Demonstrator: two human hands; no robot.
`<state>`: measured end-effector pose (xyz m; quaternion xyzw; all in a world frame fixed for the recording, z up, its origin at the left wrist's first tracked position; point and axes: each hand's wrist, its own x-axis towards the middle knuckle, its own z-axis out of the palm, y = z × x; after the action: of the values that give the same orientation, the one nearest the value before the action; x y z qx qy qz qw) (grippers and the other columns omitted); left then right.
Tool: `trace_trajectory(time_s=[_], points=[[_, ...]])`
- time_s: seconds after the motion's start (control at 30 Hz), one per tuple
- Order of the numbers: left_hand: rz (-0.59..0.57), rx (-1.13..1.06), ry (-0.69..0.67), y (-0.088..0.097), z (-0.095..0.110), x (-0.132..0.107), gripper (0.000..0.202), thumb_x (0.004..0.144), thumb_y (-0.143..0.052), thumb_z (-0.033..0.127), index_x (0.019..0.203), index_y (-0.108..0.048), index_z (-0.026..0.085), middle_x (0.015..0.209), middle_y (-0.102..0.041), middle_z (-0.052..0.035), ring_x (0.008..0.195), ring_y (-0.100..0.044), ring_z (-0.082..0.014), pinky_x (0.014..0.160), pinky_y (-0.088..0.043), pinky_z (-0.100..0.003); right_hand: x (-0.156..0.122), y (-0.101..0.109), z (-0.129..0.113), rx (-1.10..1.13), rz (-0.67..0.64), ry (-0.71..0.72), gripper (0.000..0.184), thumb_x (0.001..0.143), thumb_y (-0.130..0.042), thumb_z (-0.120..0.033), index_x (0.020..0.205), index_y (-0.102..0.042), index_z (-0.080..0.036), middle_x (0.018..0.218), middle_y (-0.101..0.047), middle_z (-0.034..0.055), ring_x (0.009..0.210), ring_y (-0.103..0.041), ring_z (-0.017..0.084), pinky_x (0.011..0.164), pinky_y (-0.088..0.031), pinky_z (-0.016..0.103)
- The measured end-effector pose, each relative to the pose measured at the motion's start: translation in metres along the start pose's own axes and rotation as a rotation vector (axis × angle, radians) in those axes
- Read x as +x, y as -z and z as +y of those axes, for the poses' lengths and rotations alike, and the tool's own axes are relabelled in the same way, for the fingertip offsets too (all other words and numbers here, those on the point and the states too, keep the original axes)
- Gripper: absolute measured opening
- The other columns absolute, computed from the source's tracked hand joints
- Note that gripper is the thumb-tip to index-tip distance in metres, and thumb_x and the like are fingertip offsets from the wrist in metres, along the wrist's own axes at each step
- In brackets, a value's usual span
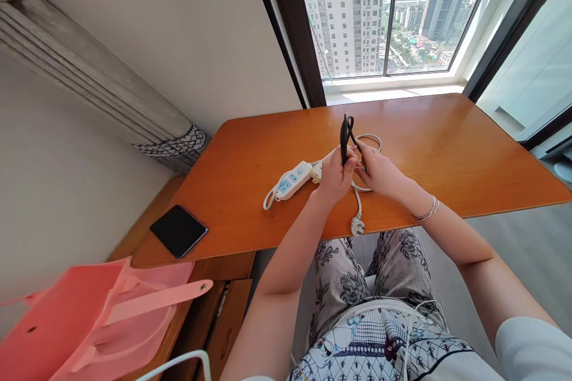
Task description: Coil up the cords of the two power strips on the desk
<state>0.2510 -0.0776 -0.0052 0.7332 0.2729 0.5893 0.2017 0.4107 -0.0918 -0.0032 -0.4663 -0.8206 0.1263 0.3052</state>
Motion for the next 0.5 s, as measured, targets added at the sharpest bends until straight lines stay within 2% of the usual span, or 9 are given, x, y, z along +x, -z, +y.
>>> trace_trajectory(time_s=[0.1,0.23,0.33,0.4,0.47,0.5], points=[[-0.155,0.315,-0.205,-0.002,-0.009,-0.005,0.050,0.100,-0.040,0.066,0.080,-0.056,0.023,0.077,-0.067,-0.0066,0.081,-0.067,-0.0226,0.089,-0.057,-0.041,0.005,-0.005,0.005,0.185,0.003,0.107,0.058,0.085,-0.052,-0.017,0.143,-0.047,-0.011,0.128,-0.066,0.0205,0.120,-0.062,0.033,0.104,-0.053,0.052],[-0.183,0.444,-0.482,-0.006,-0.014,-0.004,0.040,0.103,-0.043,0.053,0.081,-0.059,0.023,0.076,-0.066,-0.0052,0.080,-0.065,-0.0218,0.096,-0.055,-0.040,0.009,-0.008,0.011,0.406,-0.051,0.154,0.065,0.076,-0.057,-0.011,0.141,-0.051,-0.017,0.104,-0.071,0.0079,0.098,-0.067,0.024,0.098,-0.057,0.043],[-0.186,0.514,-0.553,-0.007,-0.012,-0.002,0.032,0.104,-0.044,0.042,0.088,-0.064,0.023,0.076,-0.066,-0.0044,0.079,-0.064,-0.0208,0.097,-0.053,-0.040,0.006,-0.009,0.014,0.481,-0.123,0.040,0.066,0.074,-0.056,-0.008,0.139,-0.053,-0.018,0.083,-0.069,0.0014,0.080,-0.065,0.020,0.081,-0.060,0.035],[-0.207,0.575,-0.560,-0.006,-0.011,-0.001,0.030,0.104,-0.042,0.033,0.092,-0.066,0.022,0.077,-0.067,-0.0053,0.081,-0.064,-0.0210,0.095,-0.052,-0.039,0.002,-0.011,0.015,0.545,-0.189,-0.050,0.060,0.077,-0.053,-0.008,0.136,-0.054,-0.017,0.074,-0.064,-0.0014,0.067,-0.062,0.017,0.065,-0.057,0.030],[-0.249,0.625,-0.561,-0.005,-0.010,-0.001,0.029,0.103,-0.040,0.027,0.095,-0.068,0.022,0.079,-0.068,-0.0066,0.083,-0.065,-0.0215,0.089,-0.052,-0.037,-0.001,-0.014,0.014,0.595,-0.184,-0.065,0.054,0.079,-0.050,-0.009,0.132,-0.056,-0.017,0.072,-0.062,-0.0024,0.059,-0.057,0.014,0.056,-0.053,0.026],[-0.276,0.637,-0.562,-0.004,-0.009,-0.001,0.029,0.103,-0.040,0.025,0.096,-0.069,0.021,0.080,-0.069,-0.0071,0.084,-0.066,-0.0217,0.086,-0.052,-0.037,-0.003,-0.015,0.014,0.596,-0.146,-0.031,0.050,0.079,-0.050,-0.009,0.128,-0.057,-0.017,0.075,-0.062,-0.0017,0.060,-0.056,0.013,0.057,-0.053,0.026]])
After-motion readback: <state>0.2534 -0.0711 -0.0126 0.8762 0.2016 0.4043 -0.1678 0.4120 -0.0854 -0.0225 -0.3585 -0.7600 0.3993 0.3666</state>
